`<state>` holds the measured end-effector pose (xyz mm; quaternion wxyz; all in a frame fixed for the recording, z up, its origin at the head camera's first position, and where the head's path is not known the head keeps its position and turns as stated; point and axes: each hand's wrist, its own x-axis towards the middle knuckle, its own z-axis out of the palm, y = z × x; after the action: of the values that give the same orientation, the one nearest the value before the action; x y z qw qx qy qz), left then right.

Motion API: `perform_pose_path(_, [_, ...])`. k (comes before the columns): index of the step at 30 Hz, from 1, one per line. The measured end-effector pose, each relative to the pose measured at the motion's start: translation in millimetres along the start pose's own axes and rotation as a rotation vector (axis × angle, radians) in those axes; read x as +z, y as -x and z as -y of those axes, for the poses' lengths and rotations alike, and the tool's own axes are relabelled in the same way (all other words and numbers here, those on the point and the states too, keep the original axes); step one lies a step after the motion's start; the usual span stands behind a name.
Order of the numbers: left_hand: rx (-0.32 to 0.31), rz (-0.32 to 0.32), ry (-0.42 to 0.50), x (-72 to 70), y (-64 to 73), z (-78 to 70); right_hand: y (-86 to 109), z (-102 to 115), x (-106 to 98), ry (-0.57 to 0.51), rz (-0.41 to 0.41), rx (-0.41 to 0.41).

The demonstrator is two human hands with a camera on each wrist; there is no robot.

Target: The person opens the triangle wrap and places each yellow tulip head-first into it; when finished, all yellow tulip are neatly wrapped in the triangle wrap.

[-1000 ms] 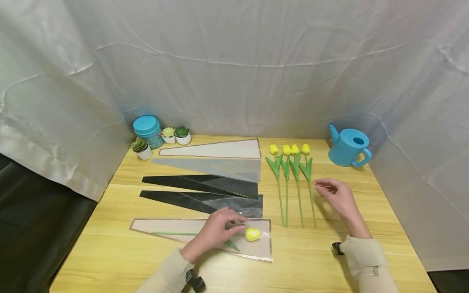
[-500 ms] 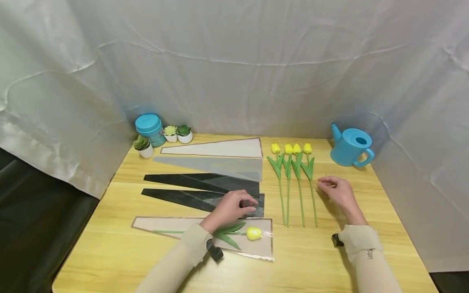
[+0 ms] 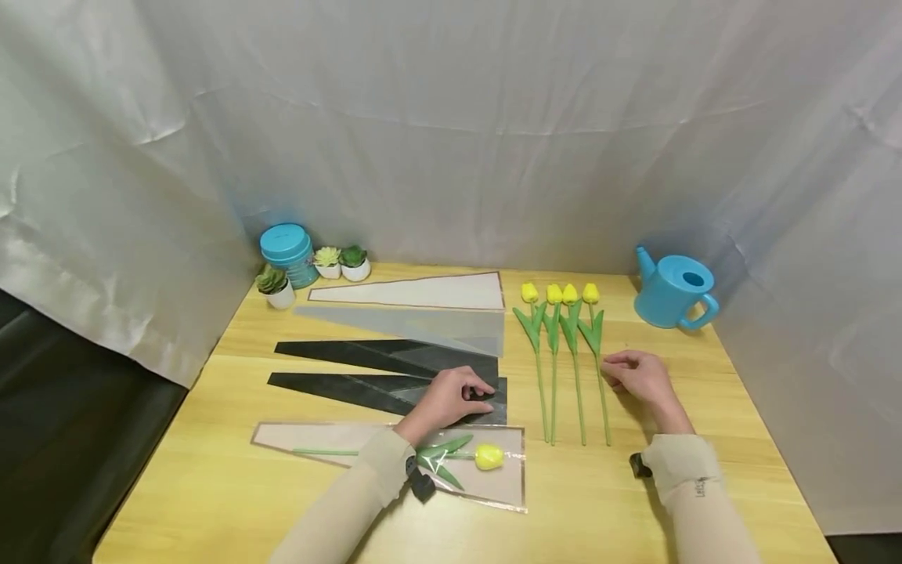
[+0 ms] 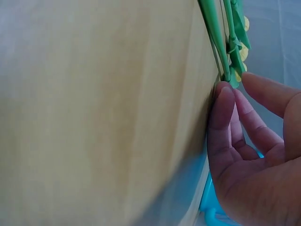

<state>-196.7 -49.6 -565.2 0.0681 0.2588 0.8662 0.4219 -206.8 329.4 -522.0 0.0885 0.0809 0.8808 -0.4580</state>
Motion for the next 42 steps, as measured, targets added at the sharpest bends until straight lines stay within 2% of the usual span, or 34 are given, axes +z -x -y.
perform_pose_path(5, [-0.013,-0.009,0.003,2.3,3.6,1.2,-1.7,-2,5,-0.024,0.003,0.02])
perform_pose_path(11, [0.007,-0.033,-0.016,3.8,1.2,4.2,-5.7,2,9,-0.052,-0.004,0.069])
perform_pose_path(16, [0.012,-0.051,0.005,2.5,2.7,2.1,-8.9,2,12,-0.034,-0.015,0.082])
perform_pose_path(21, [0.01,-0.075,0.041,1.7,4.4,1.4,-11.0,3,13,-0.014,-0.003,0.089])
perform_pose_path(32, [0.0,-0.111,0.184,0.1,-0.7,6.4,-14.3,1,7,-0.126,0.002,0.135])
perform_pose_path(42, [0.0,-0.144,0.254,-2.3,-0.6,7.7,-13.7,3,8,-0.132,-0.003,0.136])
